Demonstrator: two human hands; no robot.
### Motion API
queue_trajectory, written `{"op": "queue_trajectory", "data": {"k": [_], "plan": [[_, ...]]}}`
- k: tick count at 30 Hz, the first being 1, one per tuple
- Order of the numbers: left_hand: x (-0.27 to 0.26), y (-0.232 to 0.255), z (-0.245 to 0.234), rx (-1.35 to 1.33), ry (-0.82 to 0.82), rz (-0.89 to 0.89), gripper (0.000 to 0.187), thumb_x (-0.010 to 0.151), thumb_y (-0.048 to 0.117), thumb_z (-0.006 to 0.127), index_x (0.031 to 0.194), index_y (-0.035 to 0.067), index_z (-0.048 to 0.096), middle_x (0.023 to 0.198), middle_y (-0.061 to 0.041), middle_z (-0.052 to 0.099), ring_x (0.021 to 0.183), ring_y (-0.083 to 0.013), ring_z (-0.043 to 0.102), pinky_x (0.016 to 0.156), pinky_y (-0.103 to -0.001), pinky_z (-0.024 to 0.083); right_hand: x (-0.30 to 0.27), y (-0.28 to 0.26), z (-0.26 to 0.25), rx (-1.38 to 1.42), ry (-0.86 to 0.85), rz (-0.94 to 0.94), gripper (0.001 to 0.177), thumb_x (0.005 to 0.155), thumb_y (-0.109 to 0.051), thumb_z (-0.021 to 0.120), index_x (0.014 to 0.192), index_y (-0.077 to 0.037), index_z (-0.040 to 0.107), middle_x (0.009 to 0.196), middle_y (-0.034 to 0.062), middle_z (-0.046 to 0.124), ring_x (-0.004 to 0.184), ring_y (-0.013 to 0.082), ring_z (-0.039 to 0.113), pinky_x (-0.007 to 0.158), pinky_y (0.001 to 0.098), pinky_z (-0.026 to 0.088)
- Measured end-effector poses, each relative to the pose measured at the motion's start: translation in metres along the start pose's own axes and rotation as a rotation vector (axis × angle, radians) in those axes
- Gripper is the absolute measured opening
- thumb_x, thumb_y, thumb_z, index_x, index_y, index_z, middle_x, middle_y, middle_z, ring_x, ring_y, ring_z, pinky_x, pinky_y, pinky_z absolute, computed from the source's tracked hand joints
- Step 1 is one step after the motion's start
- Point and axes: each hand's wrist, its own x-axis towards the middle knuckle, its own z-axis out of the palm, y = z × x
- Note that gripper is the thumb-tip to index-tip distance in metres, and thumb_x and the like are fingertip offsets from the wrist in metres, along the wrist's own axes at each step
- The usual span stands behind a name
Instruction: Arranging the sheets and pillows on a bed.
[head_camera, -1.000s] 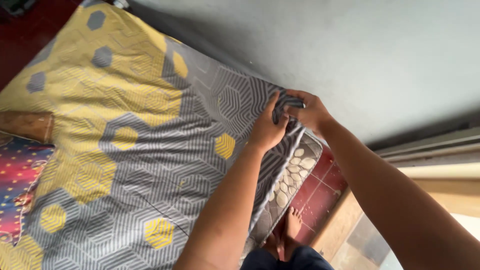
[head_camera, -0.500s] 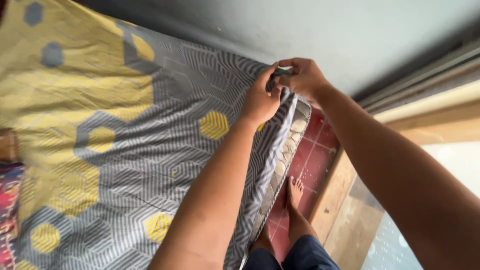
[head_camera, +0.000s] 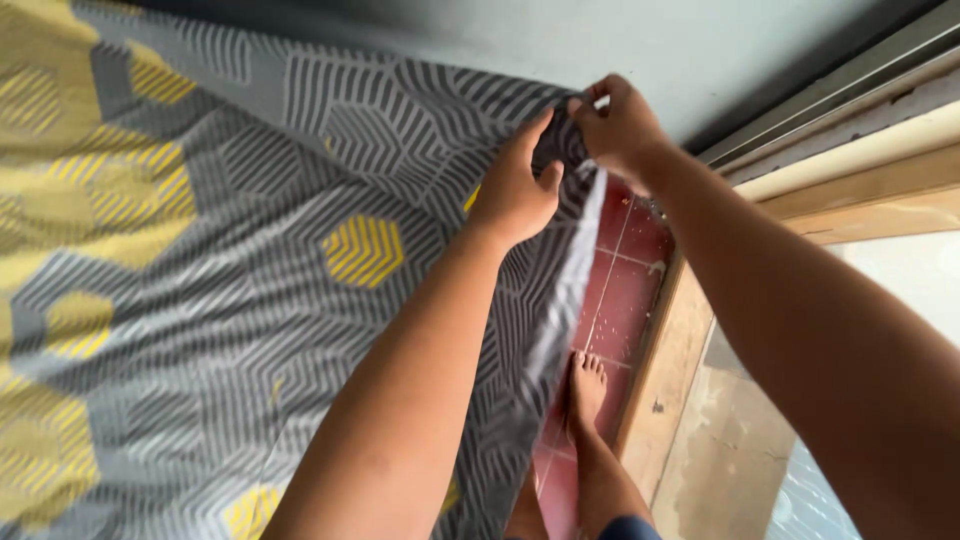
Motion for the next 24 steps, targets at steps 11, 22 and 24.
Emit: {"op": "queue_trajectory", "data": {"k": [11, 22, 24], "plan": [[0.028, -0.056, 0.056, 0.161, -0.196, -0.189, 0.063, 0.101, 0.023, 0.059, 0.158, 0.019, 0.033, 0.165, -0.017, 0.031, 0.153, -0.0320, 0.028, 0.121, -0.042, 0.031, 0.043, 0.091, 0.013, -0.063, 0.116, 0.161, 0.037, 0.095, -0.040, 0.073, 0.107, -0.006, 0.064, 0.094, 0.0097, 0.071, 0.086, 0.0192, 0.066, 0.076, 0.0371, 0.053], [0.039, -0.111, 0.128, 0.151, -0.188, -0.301, 0.068, 0.098, 0.025, 0.061, 0.159, 0.024, 0.032, 0.168, -0.018, 0.025, 0.151, -0.0356, 0.032, 0.119, -0.044, 0.034, 0.081, 0.200, 0.037, -0.123, 0.096, 0.178, 0.041, 0.095, -0.044, 0.072, 0.107, -0.005, 0.065, 0.097, 0.0134, 0.073, 0.091, 0.0243, 0.069, 0.081, 0.0391, 0.053], [0.043, -0.115, 0.131, 0.194, -0.197, -0.362, 0.067, 0.098, 0.026, 0.062, 0.158, 0.025, 0.032, 0.168, -0.016, 0.025, 0.151, -0.0352, 0.032, 0.119, -0.044, 0.035, 0.089, 0.209, 0.044, -0.159, 0.127, 0.180, 0.041, 0.095, -0.044, 0.072, 0.109, -0.006, 0.064, 0.097, 0.0144, 0.073, 0.091, 0.0261, 0.069, 0.081, 0.0406, 0.054]]}}
